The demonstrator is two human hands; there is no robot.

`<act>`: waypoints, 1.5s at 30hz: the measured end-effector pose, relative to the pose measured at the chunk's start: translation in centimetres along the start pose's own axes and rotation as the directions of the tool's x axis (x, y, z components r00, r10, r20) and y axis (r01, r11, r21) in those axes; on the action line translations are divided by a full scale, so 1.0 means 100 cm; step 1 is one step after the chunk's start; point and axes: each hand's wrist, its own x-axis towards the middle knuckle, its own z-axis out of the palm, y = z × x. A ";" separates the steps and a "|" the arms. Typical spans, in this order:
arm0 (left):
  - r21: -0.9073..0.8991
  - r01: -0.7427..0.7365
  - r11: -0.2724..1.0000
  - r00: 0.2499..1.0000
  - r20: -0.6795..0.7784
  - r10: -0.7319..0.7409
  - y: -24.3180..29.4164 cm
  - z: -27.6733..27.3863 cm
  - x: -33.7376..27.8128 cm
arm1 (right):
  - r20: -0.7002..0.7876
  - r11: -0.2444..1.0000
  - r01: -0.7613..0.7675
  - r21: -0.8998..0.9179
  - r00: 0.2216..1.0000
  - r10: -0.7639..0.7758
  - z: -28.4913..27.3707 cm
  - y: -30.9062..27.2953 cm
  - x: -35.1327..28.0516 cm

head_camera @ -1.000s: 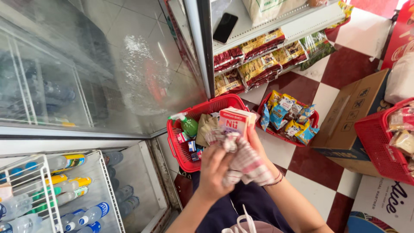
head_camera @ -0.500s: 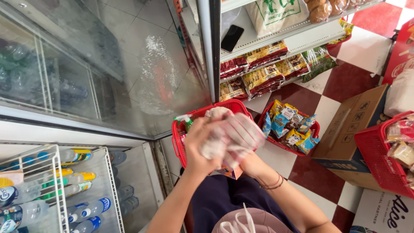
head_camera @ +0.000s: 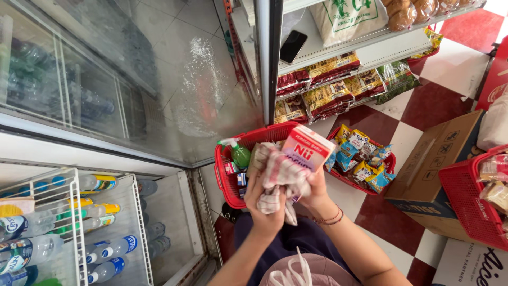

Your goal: The person takes various drink cartons from a basket, wipes them with a cloth, scans their barcodes with a handheld scanner, and places them onto the shelves of a refrigerator.

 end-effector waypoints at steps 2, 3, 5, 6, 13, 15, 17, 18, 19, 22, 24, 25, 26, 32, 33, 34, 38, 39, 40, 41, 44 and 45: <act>-0.165 0.163 0.973 0.986 -0.018 -0.169 0.000 0.002 -0.003 | 0.289 0.995 0.100 0.020 0.952 -0.101 0.004 -0.002 0.001; -0.320 0.251 0.914 0.964 -0.005 -0.266 0.000 0.002 -0.004 | 0.288 0.995 0.100 0.019 0.952 -0.102 0.008 -0.002 0.004; -0.467 0.335 0.818 0.930 0.024 -0.367 0.002 0.001 -0.007 | 0.343 0.967 0.195 -0.165 0.930 -0.129 0.015 -0.002 0.010; -0.386 0.320 0.865 0.936 -0.010 -0.351 0.002 -0.001 -0.008 | 0.341 0.967 0.194 -0.167 0.931 -0.128 0.018 -0.005 0.013; 0.229 -0.246 0.942 0.968 0.019 0.249 -0.002 -0.018 -0.003 | 0.045 0.898 0.161 -0.409 0.987 -0.157 0.052 -0.026 0.024; 0.198 -0.329 0.924 0.943 0.130 0.307 -0.007 -0.023 0.000 | 0.054 0.915 0.081 -0.395 0.996 -0.065 0.040 -0.033 0.020; 0.153 -0.405 0.901 0.900 0.242 0.363 -0.010 -0.029 0.003 | 0.233 0.940 -0.270 0.208 0.947 0.221 0.020 -0.038 0.004; 0.101 -0.467 0.879 0.832 0.387 0.397 -0.011 -0.032 0.005 | 0.233 0.939 -0.271 0.210 0.947 0.222 0.011 -0.037 -0.002; 0.040 -0.518 0.854 0.741 0.519 0.425 -0.012 -0.034 0.007 | 0.212 0.948 -0.271 0.168 0.949 0.234 0.002 -0.035 -0.007; 0.004 -0.555 0.832 0.729 0.483 0.485 -0.012 -0.028 0.020 | 0.151 0.961 -0.274 0.035 0.952 0.266 -0.012 -0.035 -0.017; -0.005 -0.548 0.837 0.753 0.434 0.495 -0.007 -0.026 0.031 | 0.126 0.961 -0.276 -0.009 0.953 0.275 -0.005 -0.036 -0.019; -0.014 -0.542 0.840 0.773 0.384 0.505 -0.003 -0.025 0.037 | 0.157 0.967 -0.236 -0.093 0.956 0.248 0.003 -0.038 -0.018; -0.016 -0.542 0.840 0.773 0.384 0.505 0.000 -0.021 0.042 | 0.191 0.966 -0.191 -0.176 0.956 0.224 0.012 -0.040 -0.017; 0.019 0.083 0.996 0.996 0.041 -0.084 0.015 -0.011 0.050 | 0.235 0.930 -0.149 -0.335 0.943 0.235 0.041 -0.029 -0.019; 0.009 0.067 0.998 0.997 0.041 -0.067 0.015 -0.011 0.050 | 0.232 0.931 -0.151 -0.333 0.944 0.236 0.039 -0.024 -0.018; 0.002 0.052 0.999 0.998 0.038 -0.052 0.015 -0.012 0.049 | 0.174 0.948 -0.133 -0.290 0.966 0.189 0.036 -0.022 -0.017; -0.035 0.185 0.982 0.971 0.159 -0.177 0.010 -0.022 0.038 | 0.214 1.000 -0.008 0.003 0.977 0.007 0.041 -0.013 -0.019; -0.043 0.252 0.967 0.948 0.211 -0.238 0.009 -0.026 0.032 | 0.207 1.000 -0.016 0.005 0.978 0.015 0.042 -0.017 -0.018; -0.049 0.319 0.947 0.918 0.263 -0.295 0.009 -0.028 0.025 | 0.099 1.000 0.008 0.019 0.995 -0.010 0.042 -0.022 -0.015; -0.047 0.329 0.943 0.915 0.263 -0.306 0.009 -0.029 0.018 | -0.010 0.999 0.035 0.031 0.999 -0.034 0.042 -0.024 -0.015; -0.139 0.431 0.892 0.884 0.262 -0.386 0.008 -0.026 0.007 | 0.007 0.967 0.252 -0.042 0.968 -0.252 0.038 -0.028 -0.010; -0.256 0.444 0.859 0.885 0.273 -0.376 0.009 -0.020 0.003 | -0.001 0.969 0.244 -0.043 0.970 -0.245 0.039 -0.026 -0.011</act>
